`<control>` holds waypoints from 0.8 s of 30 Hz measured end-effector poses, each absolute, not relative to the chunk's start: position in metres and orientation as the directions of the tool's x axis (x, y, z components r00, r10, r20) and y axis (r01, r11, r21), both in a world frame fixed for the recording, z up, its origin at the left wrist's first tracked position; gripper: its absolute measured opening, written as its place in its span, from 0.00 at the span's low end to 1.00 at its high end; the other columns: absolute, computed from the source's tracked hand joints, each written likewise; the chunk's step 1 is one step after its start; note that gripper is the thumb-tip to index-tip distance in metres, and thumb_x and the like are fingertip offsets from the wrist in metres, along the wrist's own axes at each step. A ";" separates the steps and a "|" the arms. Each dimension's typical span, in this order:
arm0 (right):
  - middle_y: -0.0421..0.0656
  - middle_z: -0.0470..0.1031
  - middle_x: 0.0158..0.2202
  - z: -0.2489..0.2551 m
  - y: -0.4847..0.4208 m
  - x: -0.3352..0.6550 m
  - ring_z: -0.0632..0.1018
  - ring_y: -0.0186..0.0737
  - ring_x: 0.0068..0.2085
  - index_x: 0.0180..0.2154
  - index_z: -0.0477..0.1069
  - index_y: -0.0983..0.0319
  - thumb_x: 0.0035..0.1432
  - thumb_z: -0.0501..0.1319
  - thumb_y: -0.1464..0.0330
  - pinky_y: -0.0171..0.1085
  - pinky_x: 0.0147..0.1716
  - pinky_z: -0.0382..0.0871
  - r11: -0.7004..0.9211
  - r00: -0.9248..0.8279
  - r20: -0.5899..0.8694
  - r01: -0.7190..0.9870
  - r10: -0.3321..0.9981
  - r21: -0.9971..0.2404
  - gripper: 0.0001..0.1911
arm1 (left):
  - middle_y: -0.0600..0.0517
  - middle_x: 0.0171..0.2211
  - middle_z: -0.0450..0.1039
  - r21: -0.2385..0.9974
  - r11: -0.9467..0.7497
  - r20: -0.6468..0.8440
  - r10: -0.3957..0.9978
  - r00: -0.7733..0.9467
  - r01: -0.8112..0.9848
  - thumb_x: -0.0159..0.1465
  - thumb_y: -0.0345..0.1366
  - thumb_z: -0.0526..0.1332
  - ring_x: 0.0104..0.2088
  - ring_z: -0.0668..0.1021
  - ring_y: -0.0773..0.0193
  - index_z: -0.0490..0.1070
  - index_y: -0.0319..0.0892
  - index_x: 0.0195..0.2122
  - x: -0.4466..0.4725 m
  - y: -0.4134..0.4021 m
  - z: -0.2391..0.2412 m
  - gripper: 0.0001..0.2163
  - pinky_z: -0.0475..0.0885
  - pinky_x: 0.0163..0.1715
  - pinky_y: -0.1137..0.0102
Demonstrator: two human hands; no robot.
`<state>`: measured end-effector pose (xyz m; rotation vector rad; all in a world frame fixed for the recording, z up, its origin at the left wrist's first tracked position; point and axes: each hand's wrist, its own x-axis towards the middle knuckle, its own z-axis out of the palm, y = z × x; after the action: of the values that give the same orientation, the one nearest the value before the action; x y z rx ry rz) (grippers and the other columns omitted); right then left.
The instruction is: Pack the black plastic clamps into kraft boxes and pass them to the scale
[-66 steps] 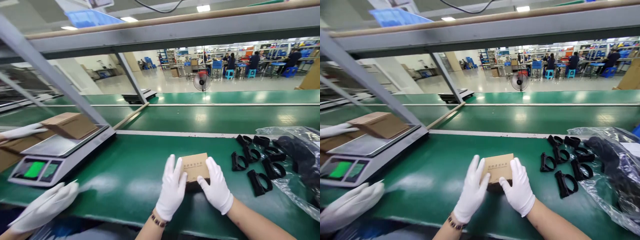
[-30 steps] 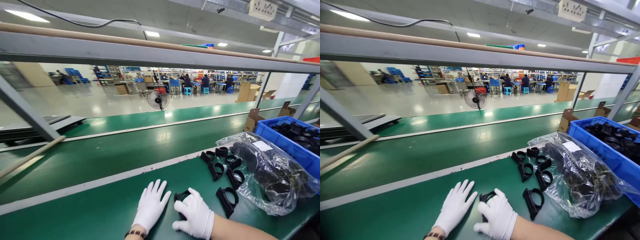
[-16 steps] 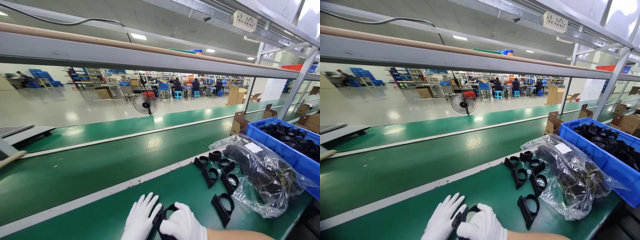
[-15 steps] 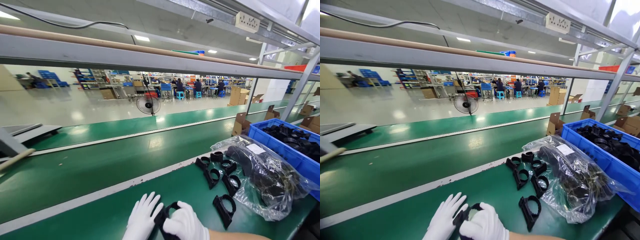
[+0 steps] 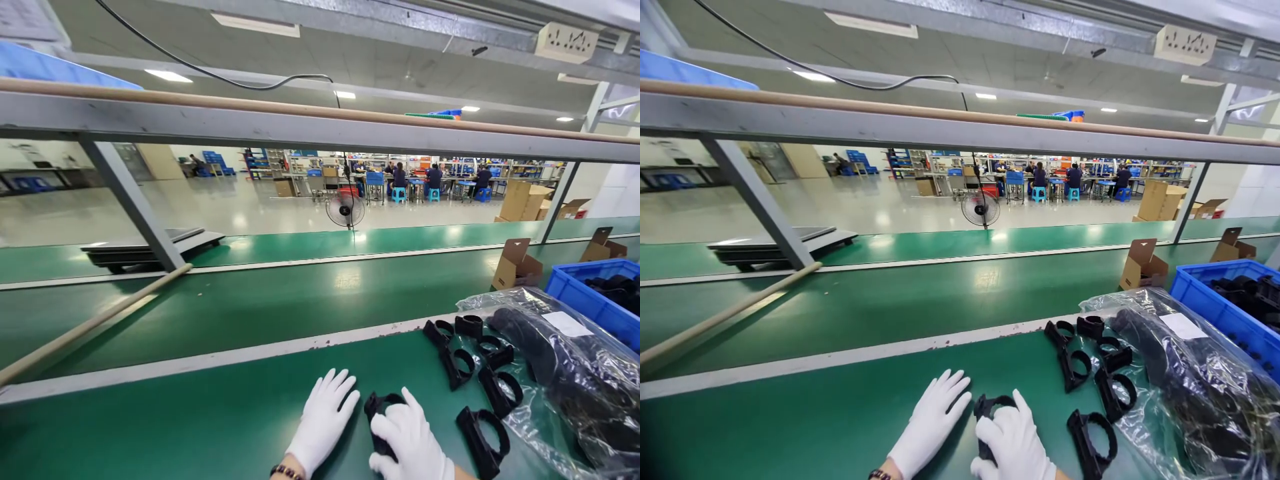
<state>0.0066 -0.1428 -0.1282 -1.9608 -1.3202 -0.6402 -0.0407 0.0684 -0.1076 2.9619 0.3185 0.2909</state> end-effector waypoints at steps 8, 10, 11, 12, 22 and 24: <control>0.40 0.71 0.32 -0.115 -0.152 0.004 0.76 0.40 0.34 0.45 0.62 0.59 0.65 0.49 0.49 0.52 0.52 0.69 -0.158 0.373 0.762 0.926 0.529 -0.343 0.21 | 0.52 0.59 0.68 0.230 -0.951 0.188 0.253 0.949 0.208 0.67 0.42 0.52 0.63 0.64 0.53 0.72 0.48 0.54 -0.044 0.068 -0.109 0.18 0.56 0.65 0.51; 0.41 0.72 0.33 -0.113 -0.152 0.004 0.77 0.39 0.35 0.46 0.61 0.58 0.67 0.47 0.51 0.51 0.52 0.69 -0.140 0.377 0.772 0.923 0.512 -0.358 0.19 | 0.52 0.59 0.68 0.232 -0.948 0.181 0.260 0.948 0.216 0.67 0.42 0.52 0.63 0.64 0.53 0.72 0.48 0.54 -0.045 0.067 -0.108 0.18 0.56 0.65 0.52; 0.41 0.72 0.34 -0.113 -0.152 0.004 0.77 0.40 0.36 0.46 0.61 0.58 0.67 0.46 0.53 0.50 0.52 0.69 -0.144 0.381 0.779 0.922 0.498 -0.359 0.18 | 0.52 0.59 0.68 0.231 -0.949 0.181 0.261 0.948 0.217 0.67 0.42 0.52 0.63 0.64 0.53 0.72 0.48 0.54 -0.045 0.067 -0.107 0.18 0.56 0.65 0.52; 0.42 0.72 0.35 -0.113 -0.151 0.004 0.77 0.40 0.37 0.47 0.61 0.58 0.68 0.47 0.54 0.50 0.52 0.68 -0.152 0.382 0.786 0.923 0.486 -0.354 0.16 | 0.52 0.59 0.68 0.228 -0.949 0.183 0.260 0.948 0.216 0.67 0.42 0.52 0.63 0.64 0.54 0.72 0.48 0.54 -0.045 0.067 -0.107 0.18 0.56 0.65 0.52; 0.35 0.63 0.23 -0.159 -0.121 0.007 0.70 0.37 0.28 0.32 0.64 0.57 0.53 0.56 0.45 0.48 0.51 0.65 -0.251 0.354 0.736 0.934 0.576 -0.253 0.21 | 0.50 0.59 0.67 0.154 -0.962 0.176 0.253 0.951 0.228 0.66 0.41 0.51 0.63 0.65 0.51 0.73 0.45 0.54 -0.041 0.069 -0.104 0.19 0.58 0.64 0.52; 0.35 0.62 0.23 -0.165 -0.117 0.008 0.69 0.37 0.28 0.33 0.64 0.56 0.50 0.58 0.45 0.49 0.52 0.64 -0.267 0.348 0.699 0.936 0.624 -0.228 0.22 | 0.48 0.60 0.66 0.125 -0.963 0.159 0.258 0.953 0.240 0.66 0.40 0.51 0.63 0.65 0.50 0.72 0.44 0.55 -0.037 0.068 -0.100 0.19 0.58 0.63 0.51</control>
<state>0.0083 -0.1174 -0.1652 -1.9927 -1.3559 -0.6463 -0.0367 0.0676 -0.0997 3.0011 0.3836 0.2647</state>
